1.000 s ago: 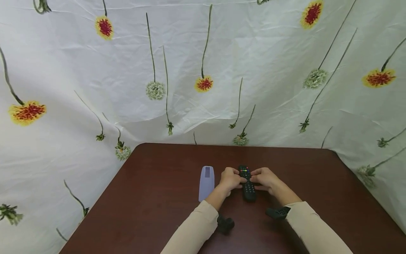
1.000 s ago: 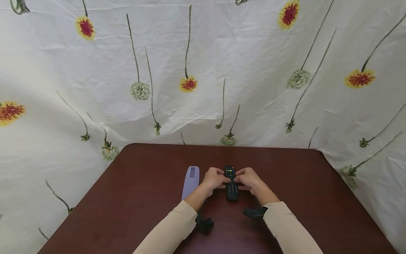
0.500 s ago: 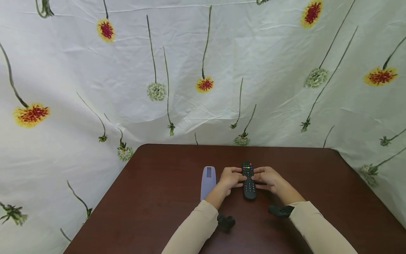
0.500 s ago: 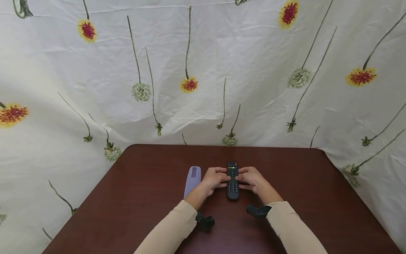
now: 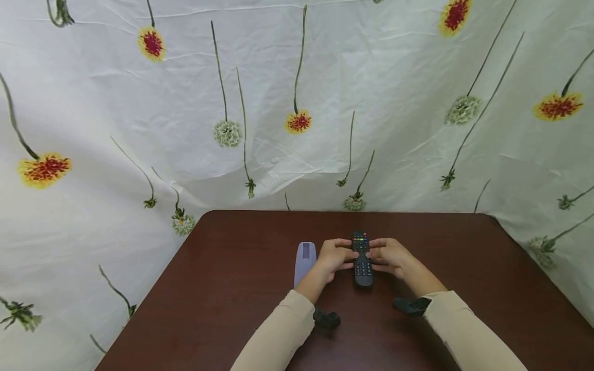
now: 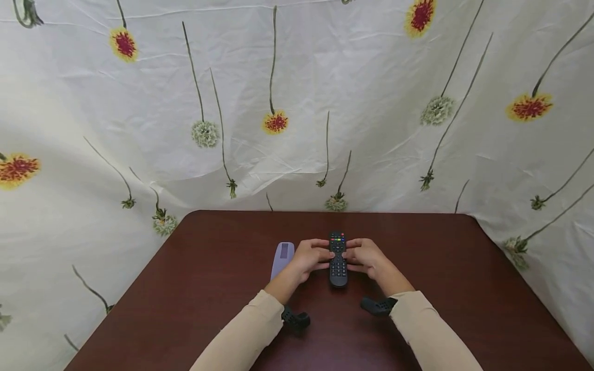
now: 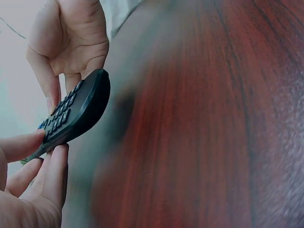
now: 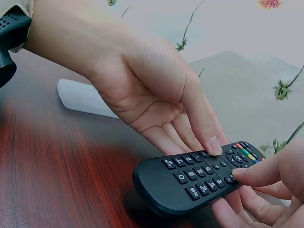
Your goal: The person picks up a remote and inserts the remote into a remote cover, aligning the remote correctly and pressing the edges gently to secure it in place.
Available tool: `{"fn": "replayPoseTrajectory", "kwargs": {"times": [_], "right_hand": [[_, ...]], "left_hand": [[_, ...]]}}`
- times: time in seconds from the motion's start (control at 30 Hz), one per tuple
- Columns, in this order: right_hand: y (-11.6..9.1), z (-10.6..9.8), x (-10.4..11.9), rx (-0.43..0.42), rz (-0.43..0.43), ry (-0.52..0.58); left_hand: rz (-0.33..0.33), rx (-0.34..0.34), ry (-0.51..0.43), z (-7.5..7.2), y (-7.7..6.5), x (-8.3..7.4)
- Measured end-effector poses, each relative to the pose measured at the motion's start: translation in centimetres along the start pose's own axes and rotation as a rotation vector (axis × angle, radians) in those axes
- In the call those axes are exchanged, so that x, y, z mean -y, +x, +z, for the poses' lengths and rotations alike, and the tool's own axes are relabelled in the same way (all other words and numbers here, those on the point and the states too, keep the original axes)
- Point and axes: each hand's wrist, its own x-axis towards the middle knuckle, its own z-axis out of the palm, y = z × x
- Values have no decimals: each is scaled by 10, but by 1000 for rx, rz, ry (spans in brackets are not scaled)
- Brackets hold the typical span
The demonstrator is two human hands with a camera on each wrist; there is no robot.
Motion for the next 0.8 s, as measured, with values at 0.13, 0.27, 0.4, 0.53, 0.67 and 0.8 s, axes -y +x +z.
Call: {"fn": "replayPoseTrajectory", "kwargs": {"times": [0.13,0.27,0.4,0.53,0.67,0.8], "right_hand": [[-3,3,5,8,-22,6],[-6,7,11,14,-49,5],[-8,10,16,22,-78,-3],[-10,13,23,21,-116,-14],[-13,16,31,20,-138,-26],[-15,20,36,43,-157,-35]], "left_hand": [[8,4,-2,-3,-2,-7],[17,4,-3,-7,-6,-15],[34,8,0,-11,-9,-25],[48,20,-3,-14,-12,-35],[57,23,6,-17,-15,-44],[69,15,25,-20,-19,-53]]}}
